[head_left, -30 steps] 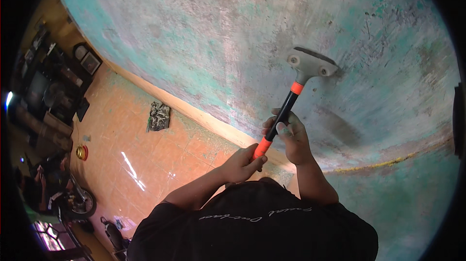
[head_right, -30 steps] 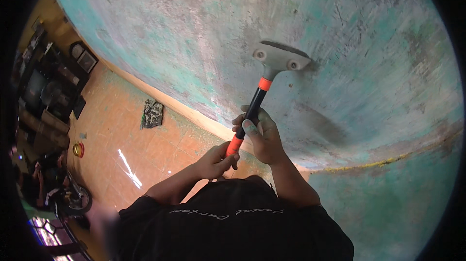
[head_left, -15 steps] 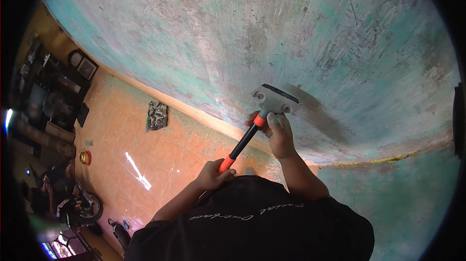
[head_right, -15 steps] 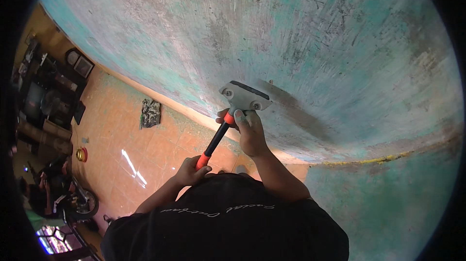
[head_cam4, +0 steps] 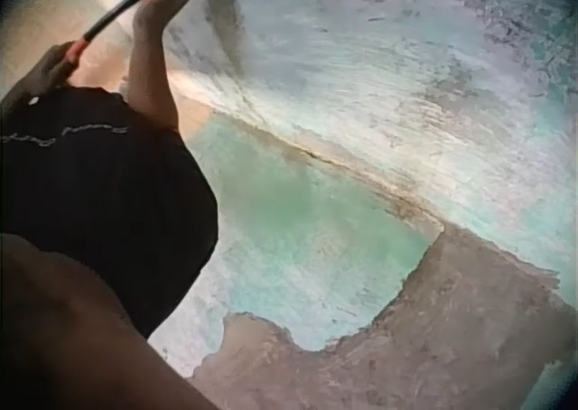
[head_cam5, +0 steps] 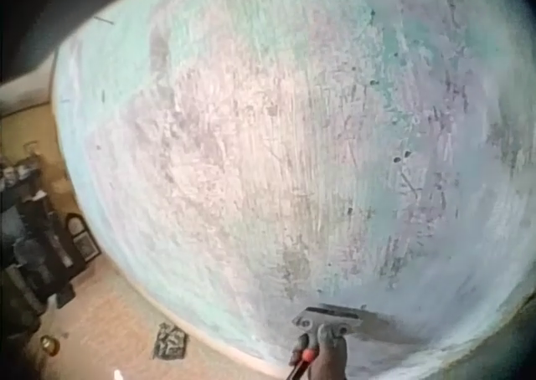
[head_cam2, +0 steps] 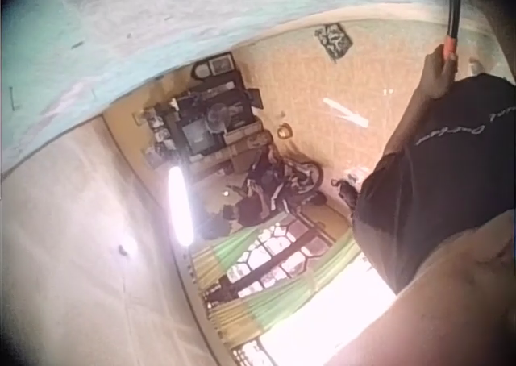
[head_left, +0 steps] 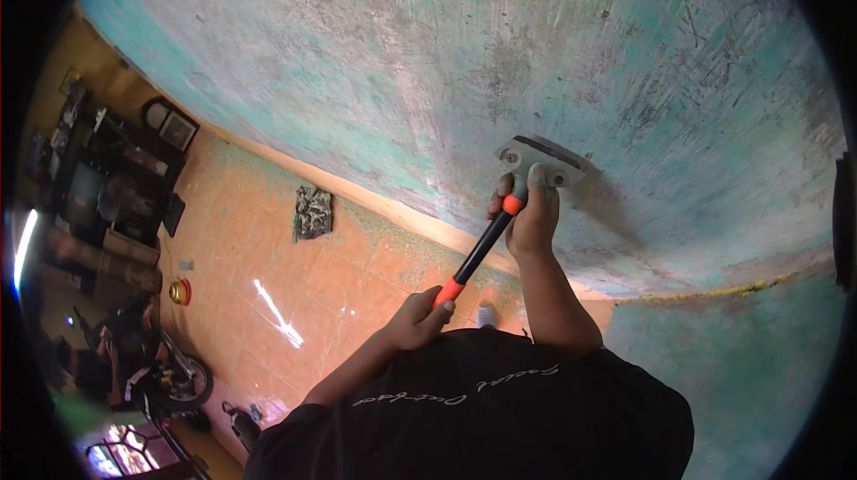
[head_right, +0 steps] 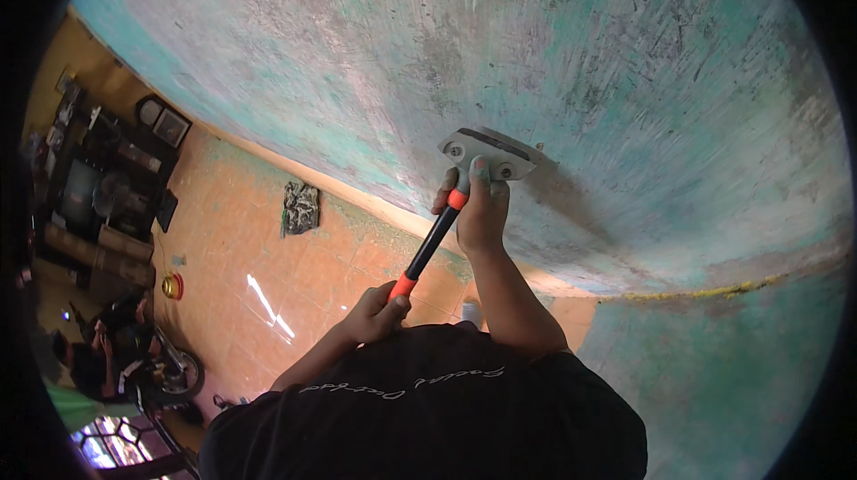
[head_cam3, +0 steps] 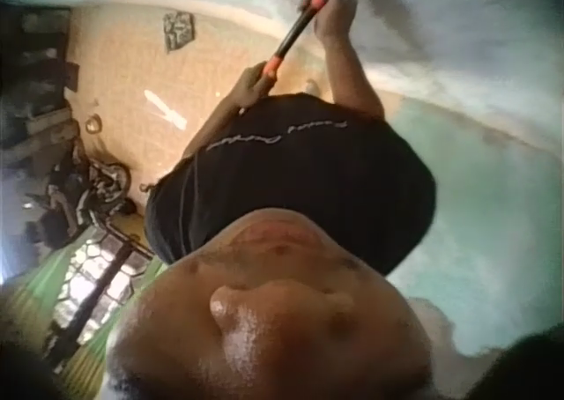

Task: Scraping old paint and plaster from an indoor wall using a hand-held scraper tool.

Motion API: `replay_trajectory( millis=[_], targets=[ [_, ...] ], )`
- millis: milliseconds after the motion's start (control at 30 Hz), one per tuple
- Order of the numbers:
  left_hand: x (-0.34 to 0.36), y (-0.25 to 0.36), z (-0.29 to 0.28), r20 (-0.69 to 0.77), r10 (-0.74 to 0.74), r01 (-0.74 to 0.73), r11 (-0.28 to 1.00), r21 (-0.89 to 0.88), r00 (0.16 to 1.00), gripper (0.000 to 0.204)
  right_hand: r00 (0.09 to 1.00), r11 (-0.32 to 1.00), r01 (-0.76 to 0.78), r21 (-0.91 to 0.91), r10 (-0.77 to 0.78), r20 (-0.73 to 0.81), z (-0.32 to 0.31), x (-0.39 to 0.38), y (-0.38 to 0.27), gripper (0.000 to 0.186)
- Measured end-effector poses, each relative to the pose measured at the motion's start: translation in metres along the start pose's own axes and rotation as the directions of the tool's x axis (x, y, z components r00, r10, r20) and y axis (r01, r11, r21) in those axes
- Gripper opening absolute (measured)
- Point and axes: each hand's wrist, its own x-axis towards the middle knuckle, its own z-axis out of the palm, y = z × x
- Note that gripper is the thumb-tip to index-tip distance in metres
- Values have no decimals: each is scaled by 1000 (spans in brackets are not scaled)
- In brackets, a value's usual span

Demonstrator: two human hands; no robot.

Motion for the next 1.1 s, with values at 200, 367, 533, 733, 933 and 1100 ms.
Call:
replay_trajectory(
  millis=[200,367,533,733,933,1100],
  targets=[
    [5,20,-8,182,108,-124,989,79,977,33,982,994,57,95,-38,-188,16,-1,-7,34],
    [16,20,-11,315,129,-143,989,21,940,30,963,986,132,97,-104,-250,22,-3,-21,25],
    [19,22,-13,327,115,-119,993,-11,938,29,937,989,144,40,-123,-326,28,-1,-24,24],
    [20,24,-10,319,96,-86,995,-43,943,27,942,988,151,17,-139,-305,32,1,-29,24],
    [17,27,-5,279,131,-140,990,11,951,25,945,992,128,15,-117,-304,34,0,-34,25],
    [16,27,-4,286,106,-127,990,54,952,25,950,993,111,40,-94,-298,30,-1,-32,26]
  ],
)
